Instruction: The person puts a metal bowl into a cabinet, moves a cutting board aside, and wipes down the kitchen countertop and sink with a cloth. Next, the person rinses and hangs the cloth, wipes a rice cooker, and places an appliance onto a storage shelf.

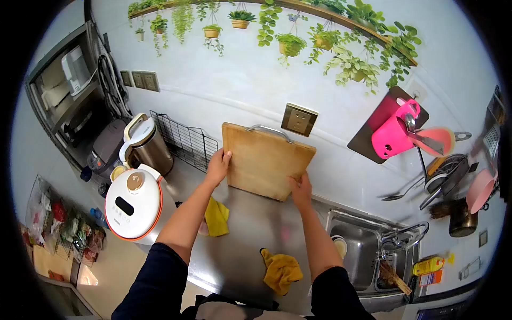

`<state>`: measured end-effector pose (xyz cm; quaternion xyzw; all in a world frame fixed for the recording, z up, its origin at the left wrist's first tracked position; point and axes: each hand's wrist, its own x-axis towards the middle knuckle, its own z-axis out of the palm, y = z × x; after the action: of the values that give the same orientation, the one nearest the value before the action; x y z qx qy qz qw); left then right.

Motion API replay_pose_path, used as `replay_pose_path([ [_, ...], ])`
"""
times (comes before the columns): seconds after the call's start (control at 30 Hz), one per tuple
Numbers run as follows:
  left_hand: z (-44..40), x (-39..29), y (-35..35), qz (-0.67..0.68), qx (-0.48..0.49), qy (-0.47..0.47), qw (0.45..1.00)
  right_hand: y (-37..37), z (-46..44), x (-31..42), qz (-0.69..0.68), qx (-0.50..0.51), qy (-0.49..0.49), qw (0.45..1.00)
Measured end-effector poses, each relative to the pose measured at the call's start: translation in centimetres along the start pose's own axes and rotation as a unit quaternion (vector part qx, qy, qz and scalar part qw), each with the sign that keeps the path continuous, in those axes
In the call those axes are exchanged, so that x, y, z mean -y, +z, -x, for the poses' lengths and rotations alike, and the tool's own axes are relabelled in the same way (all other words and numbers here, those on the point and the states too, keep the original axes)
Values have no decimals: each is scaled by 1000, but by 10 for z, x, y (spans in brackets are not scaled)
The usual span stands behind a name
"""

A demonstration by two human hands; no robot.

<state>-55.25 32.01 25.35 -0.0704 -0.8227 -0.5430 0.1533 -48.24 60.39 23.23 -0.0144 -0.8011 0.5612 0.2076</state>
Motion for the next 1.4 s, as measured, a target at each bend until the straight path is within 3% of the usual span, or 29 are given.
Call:
replay_pose_path([
  [0.1, -6, 0, 0, 11, 7, -1, 1000, 7, -5, -11, 16, 0, -12, 1000],
  [0.13, -12, 5, 3, -41, 4, -10, 999, 8, -6, -11, 5, 0, -23, 1000],
  [0.23, -16, -2, 12, -53, -13, -34, 998, 7, -10, -6, 89, 8, 46, 995],
  [0.27, -20, -9, 10, -88, 33, -82, 992, 6, -12, -2, 91, 2, 57, 994],
  [0.3, -18, -5, 18, -89, 44, -82, 992, 5, -14, 2, 114, 11, 38, 993],
  [0.37, -13, 4, 34, -129, -65, -12, 989, 0, -15, -4, 137, 17, 27, 990],
  [0.43, -3, -11, 36, -99, -8, -25, 995, -6, -8, -18, 111, 47, -28, 992],
  [0.5, 7, -19, 46, -161, -86, 77, 980, -26, 24, -23, 156, 54, -2, 986],
  [0.53, 13, -27, 48, -160, -82, 77, 981, -38, 43, -22, 200, 67, 15, 977],
  [0.6, 23, -43, 48, -218, -70, 167, 959, -59, 95, -29, 216, 124, 63, 966],
  [0.67, 23, -45, 55, -210, -52, 164, 962, -70, 150, -39, 212, 154, 21, 965],
  [0.73, 21, -40, 63, -201, -35, 160, 966, -80, 198, -41, 233, 255, 8, 938],
  [0.8, 14, -30, 68, -202, -36, 176, 963, -79, 237, -15, 277, 315, 55, 906],
  [0.93, 18, -32, 72, -195, -44, 165, 966, -61, 275, -5, 367, 363, -7, 856],
  [1.03, 38, -21, 72, -178, -41, 171, 968, -54, 274, -47, 328, 319, -20, 889],
  [1.1, 77, -13, 66, -194, -19, 117, 974, -55, 258, -74, 203, 181, 76, 959],
  [1.17, 131, -7, 61, -227, 20, 121, 966, -72, 221, -57, 192, 56, 57, 978],
  [1.27, 221, 21, 57, -255, 88, 86, 959, -95, 154, -47, 183, -35, -45, 982],
  [1.4, 298, 29, 54, -310, 161, 66, 935, -105, 57, -3, 193, -143, -212, 947],
])
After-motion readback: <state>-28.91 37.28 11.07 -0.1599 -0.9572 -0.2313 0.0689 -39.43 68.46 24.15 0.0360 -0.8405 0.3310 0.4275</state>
